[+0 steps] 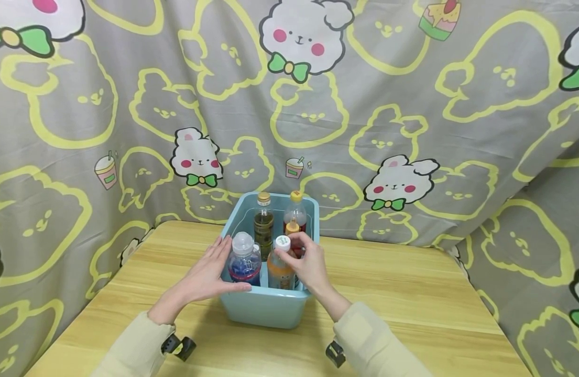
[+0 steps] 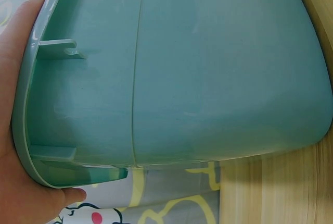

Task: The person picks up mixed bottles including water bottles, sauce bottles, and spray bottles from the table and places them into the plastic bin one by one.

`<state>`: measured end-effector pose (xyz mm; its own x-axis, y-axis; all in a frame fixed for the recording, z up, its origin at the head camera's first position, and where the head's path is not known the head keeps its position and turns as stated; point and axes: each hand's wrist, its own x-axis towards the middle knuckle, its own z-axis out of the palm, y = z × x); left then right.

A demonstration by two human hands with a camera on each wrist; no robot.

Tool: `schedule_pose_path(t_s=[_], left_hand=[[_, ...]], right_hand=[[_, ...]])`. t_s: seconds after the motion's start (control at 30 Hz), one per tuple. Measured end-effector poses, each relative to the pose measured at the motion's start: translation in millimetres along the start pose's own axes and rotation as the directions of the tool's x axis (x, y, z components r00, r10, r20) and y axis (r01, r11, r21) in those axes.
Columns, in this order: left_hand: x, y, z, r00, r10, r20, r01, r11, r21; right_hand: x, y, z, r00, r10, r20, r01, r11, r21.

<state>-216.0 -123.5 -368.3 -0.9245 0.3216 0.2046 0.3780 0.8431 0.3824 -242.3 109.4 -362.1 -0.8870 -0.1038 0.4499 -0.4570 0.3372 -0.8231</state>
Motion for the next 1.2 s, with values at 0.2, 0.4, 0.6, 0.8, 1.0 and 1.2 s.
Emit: schedule_pose_path(t_s=[0.2,0.4,0.6,0.8,1.0,1.2], left_hand=[[1.5,-0.2,-0.7,1.000,-0.002,-0.002,0.002,1.000,0.001],[1.9,-1.9,0.0,1.000,-0.004,0.006,0.004,1.000,0.004],[1.8,-2.9,-0.4,1.000,-0.005,0.011,0.005,1.000,0.002],[3.1,-4.8,-1.7,1.000,-0.007,0.024,0.007,1.000,0.002],[3.7,-6.1,-3.4,0.999,-0.002,0.036,0.001,1.000,0.021],[2.9,-6.9,-4.1,0.999,0.012,0.044,-0.014,0.999,0.042]], right_hand=[[0.8,-0.1,0.0,1.000,-0.025,-0.007,0.025,1.000,0.003],[1.4,0.9,0.7,0.999,-0.043,-0.001,0.043,0.999,-0.004],[1.5,1.2,1.8,0.998,-0.069,-0.004,0.068,0.997,-0.024],[1.1,1.1,2.3,0.994,-0.109,0.007,0.109,0.993,-0.035],[0.9,3.2,3.2,0.992,-0.127,0.021,0.128,0.991,-0.034],[-2.9,-0.1,-0.1,0.991,-0.126,0.038,0.128,0.990,-0.062]])
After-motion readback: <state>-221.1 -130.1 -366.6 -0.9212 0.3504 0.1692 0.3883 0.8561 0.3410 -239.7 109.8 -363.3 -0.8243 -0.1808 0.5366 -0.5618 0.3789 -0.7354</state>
